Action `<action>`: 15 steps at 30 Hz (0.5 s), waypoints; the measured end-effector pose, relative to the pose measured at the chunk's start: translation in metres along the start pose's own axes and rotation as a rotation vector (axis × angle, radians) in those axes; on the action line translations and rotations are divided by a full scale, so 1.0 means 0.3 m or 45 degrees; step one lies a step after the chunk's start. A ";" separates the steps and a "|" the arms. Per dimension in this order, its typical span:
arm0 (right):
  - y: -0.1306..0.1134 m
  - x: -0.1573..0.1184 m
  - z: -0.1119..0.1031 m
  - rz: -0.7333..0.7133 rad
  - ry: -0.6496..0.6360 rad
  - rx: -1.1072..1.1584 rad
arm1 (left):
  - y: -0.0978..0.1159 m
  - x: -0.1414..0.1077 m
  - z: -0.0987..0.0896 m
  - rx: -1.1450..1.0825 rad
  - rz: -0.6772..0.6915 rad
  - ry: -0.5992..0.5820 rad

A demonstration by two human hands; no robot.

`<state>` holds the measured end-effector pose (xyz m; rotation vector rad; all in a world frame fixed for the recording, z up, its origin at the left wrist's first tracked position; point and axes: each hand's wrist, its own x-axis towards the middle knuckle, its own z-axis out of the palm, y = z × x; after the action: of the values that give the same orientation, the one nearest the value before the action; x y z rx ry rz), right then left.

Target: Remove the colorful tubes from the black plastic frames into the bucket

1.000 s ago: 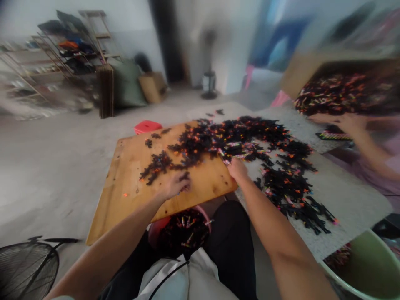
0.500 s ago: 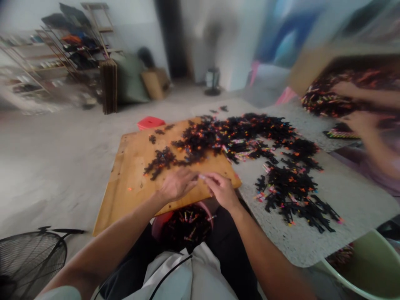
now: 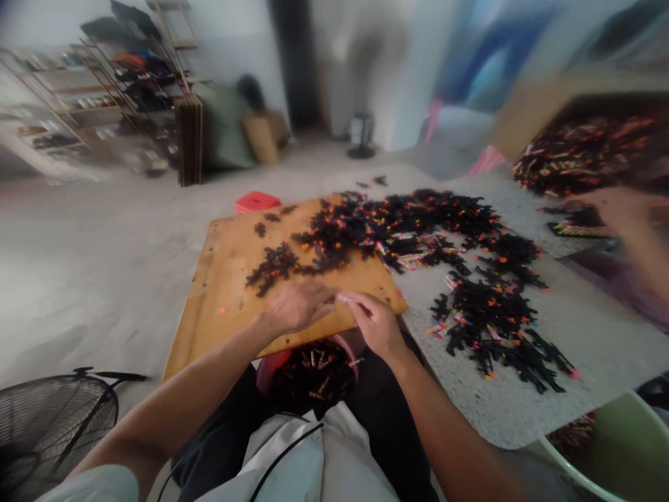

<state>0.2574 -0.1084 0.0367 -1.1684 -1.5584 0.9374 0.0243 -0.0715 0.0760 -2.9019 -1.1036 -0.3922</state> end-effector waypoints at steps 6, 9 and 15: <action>-0.026 -0.011 0.012 -0.069 0.055 -0.162 | 0.002 0.009 -0.012 0.016 0.011 -0.027; -0.024 -0.008 0.015 0.023 0.065 -0.073 | 0.007 0.018 -0.024 0.011 0.013 -0.039; -0.002 -0.018 -0.005 0.013 -0.005 0.004 | 0.004 0.020 -0.025 -0.033 0.038 -0.056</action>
<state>0.2591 -0.1139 0.0364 -1.1739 -1.5545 0.9491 0.0277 -0.0693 0.0848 -2.9597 -1.0673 -0.3465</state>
